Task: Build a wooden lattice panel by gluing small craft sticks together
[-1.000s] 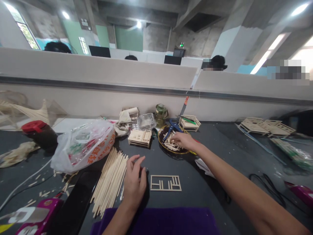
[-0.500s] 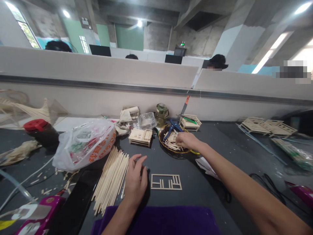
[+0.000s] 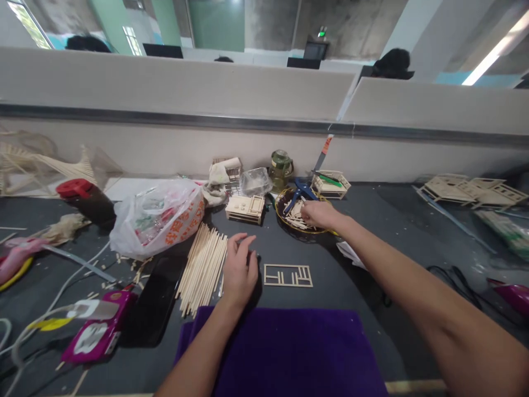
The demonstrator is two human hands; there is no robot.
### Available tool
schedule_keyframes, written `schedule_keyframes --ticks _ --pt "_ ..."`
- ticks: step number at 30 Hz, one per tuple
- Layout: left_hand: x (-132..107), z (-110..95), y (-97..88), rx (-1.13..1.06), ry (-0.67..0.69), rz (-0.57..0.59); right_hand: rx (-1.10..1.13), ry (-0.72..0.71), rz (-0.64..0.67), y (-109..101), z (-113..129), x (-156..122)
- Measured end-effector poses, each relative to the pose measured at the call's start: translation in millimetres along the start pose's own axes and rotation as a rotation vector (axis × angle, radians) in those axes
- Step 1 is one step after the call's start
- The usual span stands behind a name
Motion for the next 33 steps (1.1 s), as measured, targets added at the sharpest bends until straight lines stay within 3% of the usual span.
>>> schedule_keyframes --ticks 4,10,15,18,26,33 --pt "0.0 0.6 -2.1 -0.007 -0.019 -0.014 0.025 0.018 -0.022 -6.4 0.7 -4.6" --pt "0.0 2.6 -2.2 -0.062 -0.027 -0.006 0.100 0.076 -0.156 -22.8 7.4 -36.2" --pt "0.9 5.7 -1.5 -0.103 -0.055 -0.004 0.162 0.180 -0.192 -24.0 -21.7 -49.6" --pt "0.8 5.0 -0.9 -0.102 -0.047 -0.001 0.159 0.182 -0.159 -19.2 -28.0 -41.8" --pt "1.3 7.6 2.7 -0.082 -0.029 0.013 0.071 0.209 -0.060 -0.5 -4.7 -3.7" --pt "1.7 4.7 1.9 -0.089 -0.024 0.026 0.021 0.256 -0.038 2.7 -4.8 -1.5"
Point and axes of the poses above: each hand's wrist, its own x-axis towards the middle knuckle, its own y-axis out of the palm, z = x × y, the point moved 9 cm from there along x, towards the middle knuckle, and after that the axes turned 15 degrees about z, right-handed, at the moved point
